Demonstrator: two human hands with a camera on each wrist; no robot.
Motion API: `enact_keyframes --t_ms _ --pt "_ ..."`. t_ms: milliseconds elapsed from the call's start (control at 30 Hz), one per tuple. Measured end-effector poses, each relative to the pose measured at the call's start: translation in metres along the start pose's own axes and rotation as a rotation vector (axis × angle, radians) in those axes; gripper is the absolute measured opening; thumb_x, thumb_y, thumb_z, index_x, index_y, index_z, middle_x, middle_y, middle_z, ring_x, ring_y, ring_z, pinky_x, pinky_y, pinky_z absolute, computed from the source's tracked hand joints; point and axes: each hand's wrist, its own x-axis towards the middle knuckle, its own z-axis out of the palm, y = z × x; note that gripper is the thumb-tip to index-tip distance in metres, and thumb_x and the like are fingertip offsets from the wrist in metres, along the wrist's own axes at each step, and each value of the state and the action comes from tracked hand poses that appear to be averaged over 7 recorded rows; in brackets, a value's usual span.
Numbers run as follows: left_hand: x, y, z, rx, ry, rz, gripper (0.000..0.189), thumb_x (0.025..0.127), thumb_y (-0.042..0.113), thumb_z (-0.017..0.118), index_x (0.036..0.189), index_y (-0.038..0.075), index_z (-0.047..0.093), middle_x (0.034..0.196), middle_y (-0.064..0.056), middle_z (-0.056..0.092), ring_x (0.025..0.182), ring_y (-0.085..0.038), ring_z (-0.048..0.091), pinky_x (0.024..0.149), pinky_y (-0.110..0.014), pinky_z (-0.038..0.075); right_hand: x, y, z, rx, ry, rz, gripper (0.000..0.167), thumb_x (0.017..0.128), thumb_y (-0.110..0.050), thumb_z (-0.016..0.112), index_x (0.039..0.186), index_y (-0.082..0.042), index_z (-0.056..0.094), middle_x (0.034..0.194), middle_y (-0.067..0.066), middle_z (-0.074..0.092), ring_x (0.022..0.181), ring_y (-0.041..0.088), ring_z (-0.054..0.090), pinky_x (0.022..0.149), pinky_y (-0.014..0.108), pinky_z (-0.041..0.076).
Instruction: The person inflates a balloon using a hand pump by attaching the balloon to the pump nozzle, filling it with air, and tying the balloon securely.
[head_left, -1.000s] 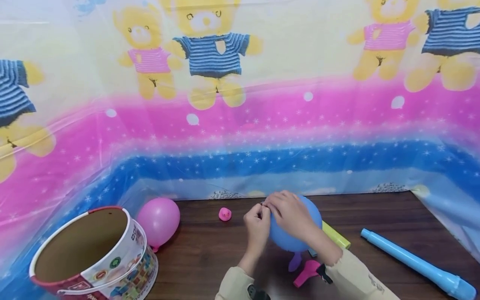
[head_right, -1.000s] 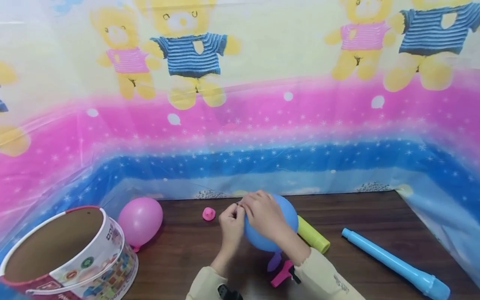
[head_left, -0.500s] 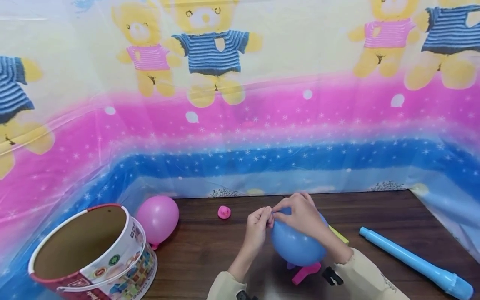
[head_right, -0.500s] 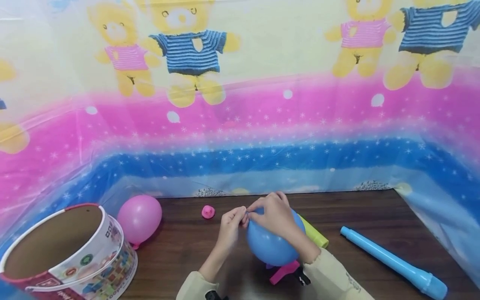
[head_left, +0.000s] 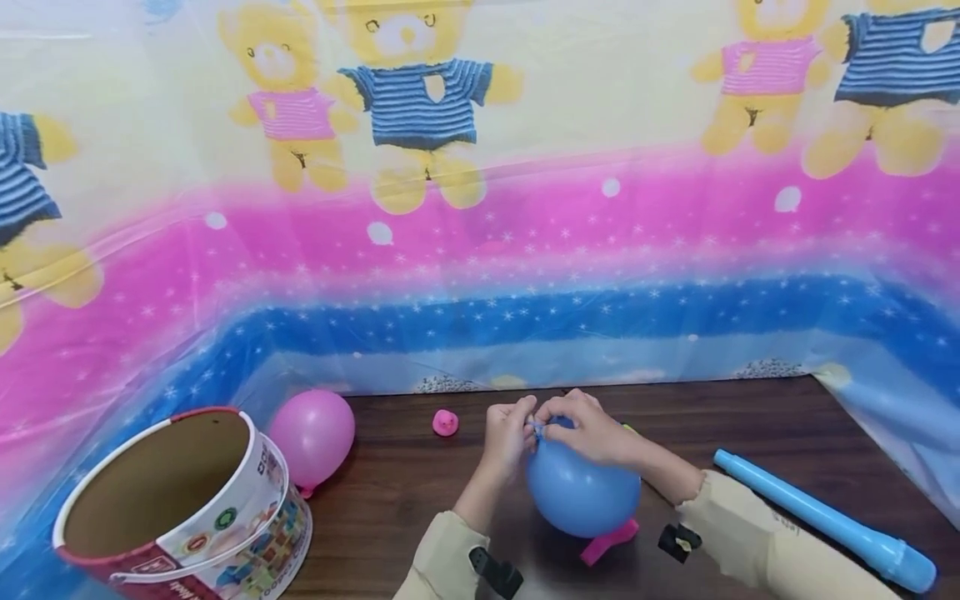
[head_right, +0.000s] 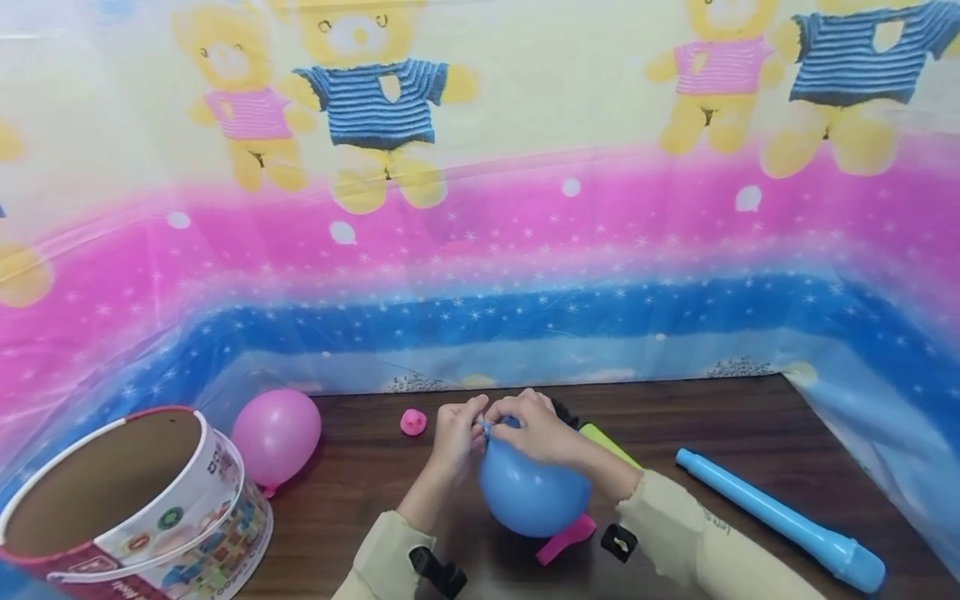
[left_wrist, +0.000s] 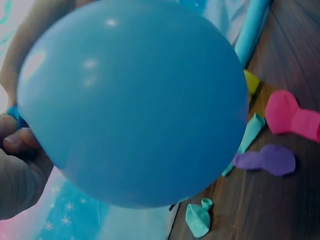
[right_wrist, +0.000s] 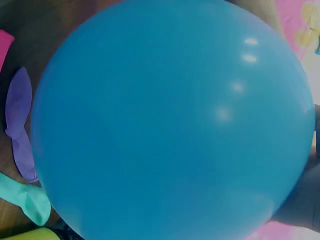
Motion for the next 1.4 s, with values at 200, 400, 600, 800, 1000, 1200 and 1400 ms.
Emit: enact_keyframes --t_ms 200,400,600,800,1000,1200,1400 --pt "-0.004 -0.011 0.004 -0.045 0.11 -0.018 0.051 0.092 0.008 0.049 0.043 0.016 0.038 0.036 0.014 0.03 0.032 0.002 0.021 0.035 -0.014 0.018 -0.003 0.006 0.002 0.062 -0.093 0.014 0.01 0.096 -0.012 0.056 0.098 -0.009 0.066 0.102 0.008 0.062 0.102 0.023 0.04 0.088 0.046 0.038" --pt "-0.019 -0.013 0.014 -0.097 0.258 -0.121 0.047 0.092 0.014 0.052 0.047 0.017 0.038 0.042 0.012 0.033 0.039 -0.001 0.03 0.042 -0.015 0.027 -0.011 0.013 0.021 -0.399 0.245 -0.25 0.011 0.086 -0.012 0.071 0.089 -0.02 0.064 0.091 -0.006 0.067 0.093 0.018 0.056 0.105 0.063 0.034" --pt "-0.017 -0.001 0.008 -0.181 0.234 -0.246 0.045 0.094 0.019 0.048 0.05 0.021 0.037 0.044 0.013 0.031 0.038 0.001 0.03 0.044 -0.016 0.032 -0.006 0.021 0.031 -0.509 0.497 -0.486 0.022 0.073 -0.01 0.08 0.094 -0.017 0.076 0.093 -0.004 0.074 0.094 0.018 0.064 0.102 0.062 0.036" --pt "-0.01 0.008 0.001 -0.178 0.12 -0.31 0.048 0.097 0.018 0.043 0.049 0.021 0.038 0.043 0.014 0.031 0.038 0.0 0.03 0.048 -0.018 0.034 0.001 0.027 0.029 -0.531 0.57 -0.646 0.025 0.065 -0.007 0.083 0.088 -0.017 0.08 0.088 -0.005 0.076 0.09 0.016 0.066 0.097 0.062 0.038" --pt "-0.003 0.009 -0.002 -0.191 0.016 -0.34 0.048 0.099 0.018 0.038 0.051 0.021 0.033 0.045 0.013 0.028 0.04 -0.001 0.027 0.051 -0.018 0.032 0.005 0.03 0.027 -0.598 0.581 -0.7 0.013 0.072 -0.011 0.08 0.083 -0.017 0.079 0.086 -0.004 0.076 0.09 0.016 0.066 0.097 0.058 0.041" --pt "-0.003 0.008 -0.001 -0.157 0.0 -0.346 0.047 0.099 0.018 0.04 0.053 0.02 0.032 0.047 0.013 0.027 0.04 -0.001 0.025 0.049 -0.017 0.032 0.008 0.035 0.024 -0.547 0.562 -0.749 0.006 0.079 -0.013 0.077 0.077 -0.018 0.075 0.082 -0.007 0.074 0.087 0.013 0.065 0.095 0.057 0.041" --pt "-0.001 0.01 0.004 -0.094 -0.017 -0.308 0.045 0.099 0.016 0.043 0.055 0.016 0.034 0.048 0.01 0.029 0.04 -0.003 0.024 0.046 -0.017 0.033 0.012 0.036 0.014 -0.408 0.451 -0.665 0.023 0.068 -0.007 0.081 0.075 -0.02 0.064 0.08 -0.009 0.068 0.088 0.013 0.063 0.097 0.059 0.037"
